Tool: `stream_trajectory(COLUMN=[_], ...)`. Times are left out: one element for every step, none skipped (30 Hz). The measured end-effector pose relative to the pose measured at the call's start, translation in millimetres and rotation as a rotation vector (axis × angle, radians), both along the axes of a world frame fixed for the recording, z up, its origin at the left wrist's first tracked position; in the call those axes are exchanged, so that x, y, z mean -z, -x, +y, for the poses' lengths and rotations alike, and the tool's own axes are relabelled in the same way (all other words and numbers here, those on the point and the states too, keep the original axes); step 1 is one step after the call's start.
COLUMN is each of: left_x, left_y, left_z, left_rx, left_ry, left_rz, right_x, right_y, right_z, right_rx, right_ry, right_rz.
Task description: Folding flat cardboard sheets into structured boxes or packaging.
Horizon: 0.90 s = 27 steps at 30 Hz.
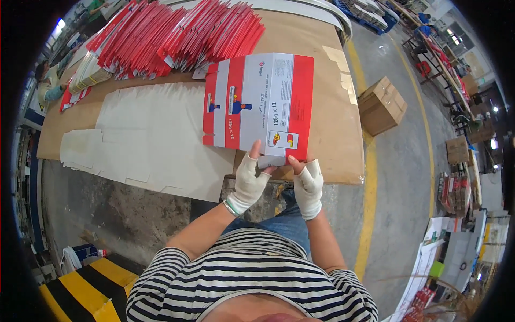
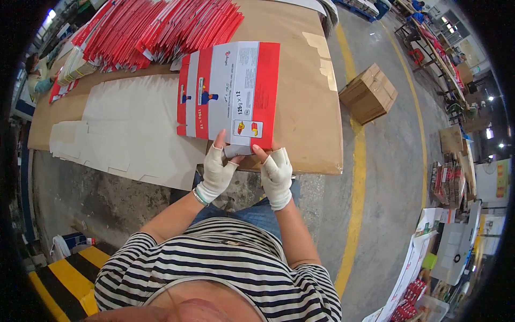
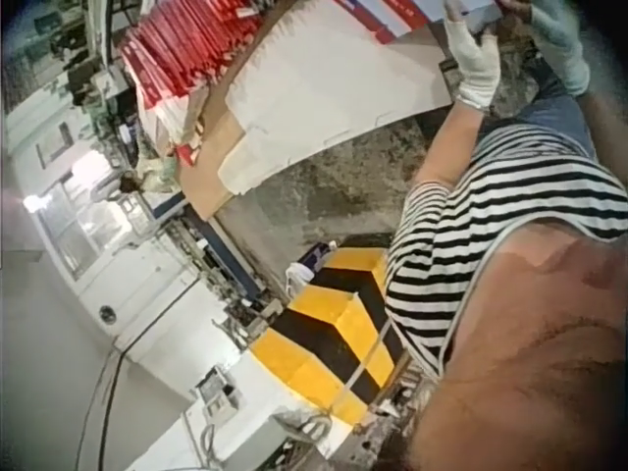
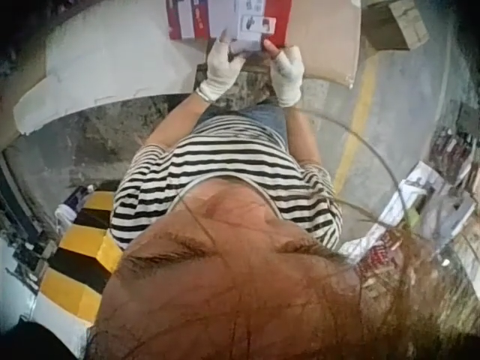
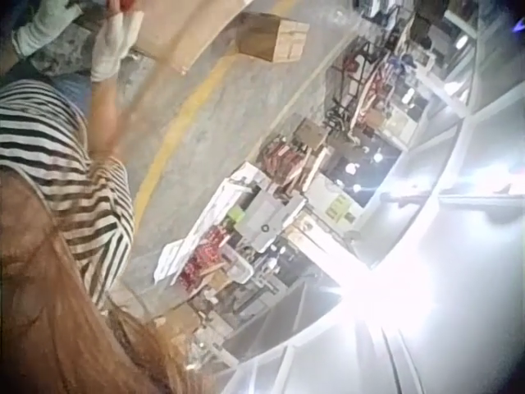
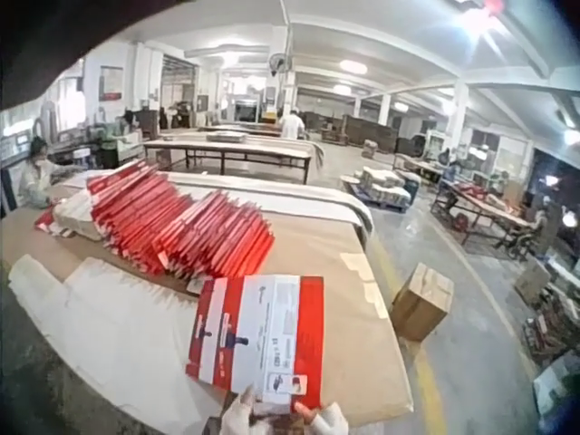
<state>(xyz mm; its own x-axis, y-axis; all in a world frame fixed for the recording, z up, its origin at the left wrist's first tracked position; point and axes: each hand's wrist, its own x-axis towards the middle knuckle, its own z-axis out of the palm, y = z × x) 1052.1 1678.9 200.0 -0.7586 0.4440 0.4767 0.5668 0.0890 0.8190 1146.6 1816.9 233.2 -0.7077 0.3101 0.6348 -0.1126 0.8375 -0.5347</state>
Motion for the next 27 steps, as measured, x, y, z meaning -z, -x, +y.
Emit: stream_trajectory(left_x=[1.3,-1.6,-10.6,-9.4,-7.9,-6.9,-6.3,-10.2,-12.9,-13.9,-14.9,-15.3,-14.9,-14.7,-14.6,-15.0,-15.3,-15.3,-14.0,-11.7,-9.4,-7.6,-6.6,-5.1,0.1,3.2,6.2], left_y=[1.9,3.7,1.0,2.8,6.9,10.2,12.1,13.3,13.8,13.8,13.9,13.9,14.0,14.7,15.0,14.3,12.4,11.1,10.9,11.6,12.3,12.9,13.3,13.1,12.1,11.0,10.0], left_z=[1.4,4.5,9.8,10.5,8.2,5.9,3.7,1.2,0.2,0.3,0.6,0.7,0.0,-1.2,-1.8,-0.2,2.5,4.4,4.9,4.3,3.4,1.4,-0.9,-2.8,-3.7,-2.2,-1.1], left_rx=[0.042,0.084,0.143,0.142,0.151,0.160,0.161,0.169,0.176,0.176,0.161,0.146,0.145,0.166,0.188,0.188,0.170,0.153,0.154,0.148,0.144,0.144,0.169,0.193,0.193,0.284,0.375], left_ry=[-0.078,-0.158,-0.343,-0.345,-0.238,-0.131,-0.132,-0.048,0.035,0.035,0.006,-0.023,-0.023,-0.004,0.015,0.015,-0.013,-0.041,-0.043,-0.037,-0.031,-0.031,-0.019,-0.007,-0.009,-0.072,-0.135], left_rz=[-0.169,-0.337,-0.515,-0.518,-0.462,-0.406,-0.405,-0.209,-0.014,-0.014,0.017,0.048,0.047,0.103,0.159,0.159,0.198,0.237,0.237,0.259,0.280,0.280,0.284,0.288,0.288,0.106,-0.077], right_x=[0.4,-0.6,-0.5,0.2,1.0,1.3,1.5,1.3,1.1,0.9,0.5,0.5,0.6,0.0,-0.7,-1.6,-2.1,-0.2,3.7,3.2,1.8,-0.5,-5.3,-8.8,-11.6,-12.7,-6.2], right_y=[-0.1,-0.4,-1.7,-3.4,-3.7,-3.9,-4.3,-4.9,-5.9,-7.1,-8.2,-10.2,-12.8,-13.8,-13.7,-13.5,-14.0,-14.3,-14.3,-12.5,-12.0,-12.0,-11.3,-11.2,-11.5,-12.1,-11.8], right_z=[-1.4,-0.7,0.6,1.8,2.1,2.7,3.6,4.4,4.9,5.3,6.0,6.6,7.0,7.3,7.4,7.6,7.7,7.4,6.2,3.2,0.4,-2.7,-6.2,-10.0,-14.3,-17.5,-20.2], right_rx=[0.006,0.014,0.013,0.016,0.020,0.020,0.018,0.014,0.014,0.009,0.002,0.001,0.014,0.028,0.027,0.059,0.091,0.091,0.099,0.105,0.105,0.146,0.186,0.185,0.178,0.174,0.163], right_ry=[0.018,0.033,0.031,0.008,-0.015,-0.016,-0.001,0.014,0.014,0.019,0.024,0.024,0.042,0.060,0.059,0.082,0.103,0.101,0.108,0.117,0.117,0.019,-0.081,-0.083,-0.167,-0.253,-0.247], right_rz=[0.000,0.000,-0.004,-0.017,-0.026,-0.026,-0.028,-0.032,-0.033,-0.043,-0.052,-0.052,-0.068,-0.083,-0.084,-0.070,-0.055,-0.055,-0.030,-0.005,-0.006,-0.035,-0.064,-0.064,-0.100,-0.135,-0.128])
